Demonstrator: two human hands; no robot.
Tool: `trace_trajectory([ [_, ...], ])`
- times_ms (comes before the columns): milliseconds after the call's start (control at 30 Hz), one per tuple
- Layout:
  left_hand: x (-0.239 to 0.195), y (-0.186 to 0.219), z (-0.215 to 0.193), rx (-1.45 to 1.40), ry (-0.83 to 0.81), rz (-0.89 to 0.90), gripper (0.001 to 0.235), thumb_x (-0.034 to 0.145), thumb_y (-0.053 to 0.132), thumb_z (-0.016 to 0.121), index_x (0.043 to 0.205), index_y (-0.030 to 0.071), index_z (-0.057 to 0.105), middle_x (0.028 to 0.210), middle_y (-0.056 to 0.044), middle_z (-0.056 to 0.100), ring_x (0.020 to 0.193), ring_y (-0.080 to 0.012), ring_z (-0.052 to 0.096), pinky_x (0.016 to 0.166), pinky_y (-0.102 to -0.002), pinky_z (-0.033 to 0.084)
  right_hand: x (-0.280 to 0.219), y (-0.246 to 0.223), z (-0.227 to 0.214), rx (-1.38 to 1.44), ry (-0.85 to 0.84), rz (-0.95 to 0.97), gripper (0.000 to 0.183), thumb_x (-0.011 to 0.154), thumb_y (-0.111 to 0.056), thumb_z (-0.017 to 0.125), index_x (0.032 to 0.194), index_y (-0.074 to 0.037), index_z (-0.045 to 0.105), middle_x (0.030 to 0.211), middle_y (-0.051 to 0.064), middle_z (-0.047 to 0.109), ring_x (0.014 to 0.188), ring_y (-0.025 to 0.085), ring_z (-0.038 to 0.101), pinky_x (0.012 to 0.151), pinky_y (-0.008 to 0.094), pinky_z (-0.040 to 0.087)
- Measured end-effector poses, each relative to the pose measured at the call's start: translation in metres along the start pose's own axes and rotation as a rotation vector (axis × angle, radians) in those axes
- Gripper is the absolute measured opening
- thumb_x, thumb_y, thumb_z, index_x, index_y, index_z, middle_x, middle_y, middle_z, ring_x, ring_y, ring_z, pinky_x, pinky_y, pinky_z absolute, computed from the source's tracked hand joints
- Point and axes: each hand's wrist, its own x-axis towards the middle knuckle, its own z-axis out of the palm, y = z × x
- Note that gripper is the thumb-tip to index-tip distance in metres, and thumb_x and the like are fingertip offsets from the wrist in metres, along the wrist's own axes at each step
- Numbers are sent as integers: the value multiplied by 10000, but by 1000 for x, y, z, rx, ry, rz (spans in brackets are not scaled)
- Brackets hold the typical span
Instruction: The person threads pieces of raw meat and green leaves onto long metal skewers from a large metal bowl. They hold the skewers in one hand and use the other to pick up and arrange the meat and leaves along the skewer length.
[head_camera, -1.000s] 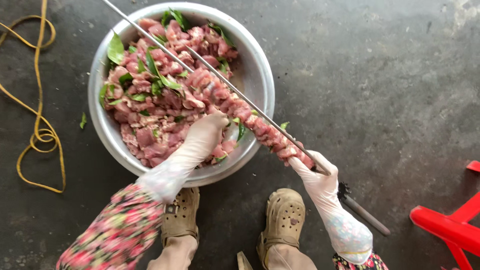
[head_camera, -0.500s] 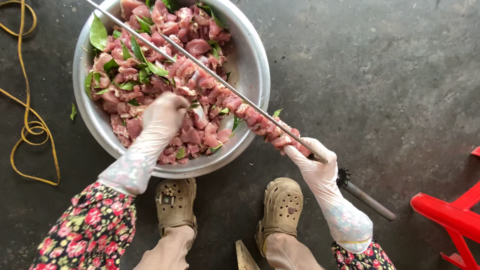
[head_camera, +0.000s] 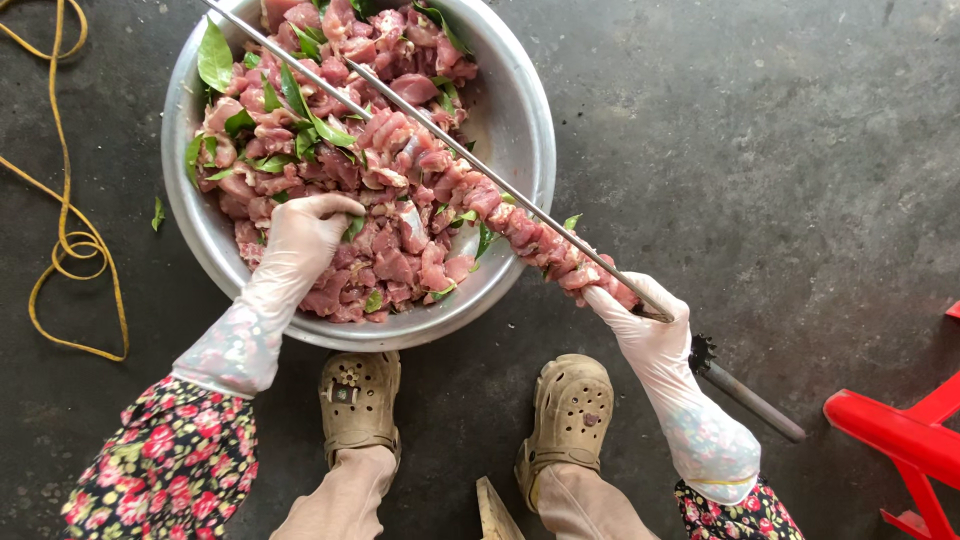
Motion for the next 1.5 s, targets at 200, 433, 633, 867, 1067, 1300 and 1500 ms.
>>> trace_trajectory([
  [200,-14,22,-14,-153,-223,-129,209,877,129,751,1078,139,807,994,-77,815,821,-123,714,768,-261,561,1,-2,-2,72,-30,31,221,904,-123,793,1066,13,729,899,48,771,823,68,692,752,231,562],
  [433,-19,35,37,277,-377,94,339,771,72,763,1110,88,764,1044,-114,755,924,-225,725,860,-339,555,3,-4,-1,83,-33,34,231,911,-119,791,1078,24,724,917,75,777,841,90,706,769,246,575],
  [633,-17,32,66,701,-322,8,125,978,118,609,1051,17,619,983,-225,718,944,-377,703,851,-467,547,2,-5,-1,130,-57,10,223,913,-94,778,1087,32,717,933,88,776,867,114,732,810,264,595],
  [867,-38,12,41,700,-179,828,210,704,37,716,912,58,699,859,-130,691,892,-325,704,886,-451,568,1,1,-3,149,-64,-12,237,904,-69,781,1097,49,709,959,90,769,885,125,724,820,277,586],
  [1067,-31,8,-1,34,-160,107,368,828,12,675,1191,45,725,1061,-79,789,938,-202,745,839,-323,575,2,9,-10,-8,-42,-78,249,879,-62,814,1101,19,736,925,32,720,850,74,628,785,247,533],
  [1300,18,-14,-120,-943,39,-126,281,968,18,619,1244,-35,605,1128,-141,700,976,-284,743,874,-412,624,3,12,-18,-144,-43,-109,239,871,-110,819,1061,13,742,904,-1,714,829,51,620,764,223,520],
  [1500,41,-37,-149,-992,308,-51,238,1010,-12,579,1245,-55,587,1105,-157,700,917,-241,749,825,-354,663,8,17,-25,-233,-74,-87,281,855,-142,822,1077,12,743,867,-1,720,779,44,623,710,210,530],
])
